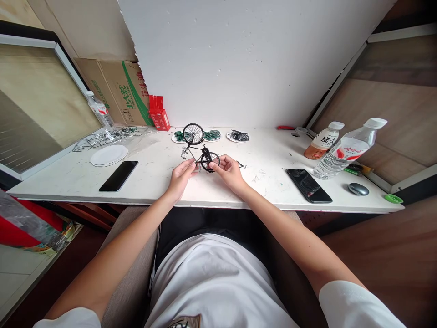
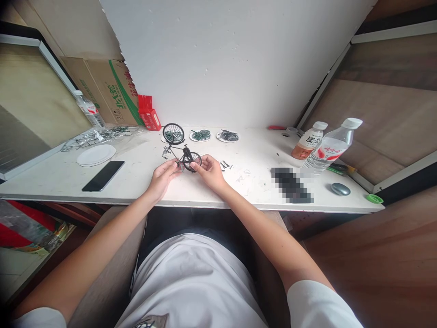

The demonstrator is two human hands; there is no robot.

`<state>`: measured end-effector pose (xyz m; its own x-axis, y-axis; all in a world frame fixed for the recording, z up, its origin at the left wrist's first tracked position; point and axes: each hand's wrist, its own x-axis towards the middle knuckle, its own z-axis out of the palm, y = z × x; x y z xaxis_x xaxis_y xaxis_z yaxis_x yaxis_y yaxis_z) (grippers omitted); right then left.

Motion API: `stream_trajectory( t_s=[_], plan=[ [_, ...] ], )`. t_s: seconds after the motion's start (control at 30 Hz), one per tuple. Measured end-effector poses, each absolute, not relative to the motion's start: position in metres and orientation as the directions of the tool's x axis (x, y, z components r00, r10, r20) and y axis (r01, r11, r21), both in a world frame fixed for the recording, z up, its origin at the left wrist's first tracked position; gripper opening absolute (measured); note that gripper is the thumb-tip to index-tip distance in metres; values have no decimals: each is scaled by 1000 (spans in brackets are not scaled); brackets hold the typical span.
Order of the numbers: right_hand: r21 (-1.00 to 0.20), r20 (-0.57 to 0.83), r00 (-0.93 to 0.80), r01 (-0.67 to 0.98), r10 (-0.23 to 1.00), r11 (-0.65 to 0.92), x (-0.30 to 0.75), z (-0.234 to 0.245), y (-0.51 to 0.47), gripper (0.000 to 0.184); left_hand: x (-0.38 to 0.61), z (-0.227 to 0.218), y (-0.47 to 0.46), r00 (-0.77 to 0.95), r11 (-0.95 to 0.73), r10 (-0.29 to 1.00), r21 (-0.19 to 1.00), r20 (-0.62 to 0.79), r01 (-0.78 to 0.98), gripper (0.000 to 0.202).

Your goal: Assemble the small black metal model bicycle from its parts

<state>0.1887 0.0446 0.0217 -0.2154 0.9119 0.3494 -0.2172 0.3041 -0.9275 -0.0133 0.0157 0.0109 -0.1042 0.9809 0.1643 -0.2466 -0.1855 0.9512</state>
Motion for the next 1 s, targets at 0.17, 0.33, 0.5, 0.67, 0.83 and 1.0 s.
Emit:
stream_trajectory(
  t_s=[0.17,0.33,0.5,0.67,0.83,1.0],
  plan=[
    [-949,281,-265,-222,922,225,189,26,40,48,-12,11,13,-64,-228,973,952,220,-202,48],
    [-965,250,-384,-169,889,199,189,21,41,45,-9,11,13,-112,-230,971,955,212,-186,51],
    [-940,333,-420,-76,844,333,187,14,42,42,-9,15,11,-80,-188,981,961,176,-202,49],
    [-750,507,-316,296,802,591,192,12,40,35,-10,13,13,-72,-167,985,953,154,-251,50],
    [-463,584,-380,571,718,678,193,9,39,24,-16,17,17,-128,-148,985,945,115,-292,49],
    [-282,545,-539,604,643,746,189,8,33,22,-34,28,22,-152,-130,984,951,90,-280,50]
  ],
)
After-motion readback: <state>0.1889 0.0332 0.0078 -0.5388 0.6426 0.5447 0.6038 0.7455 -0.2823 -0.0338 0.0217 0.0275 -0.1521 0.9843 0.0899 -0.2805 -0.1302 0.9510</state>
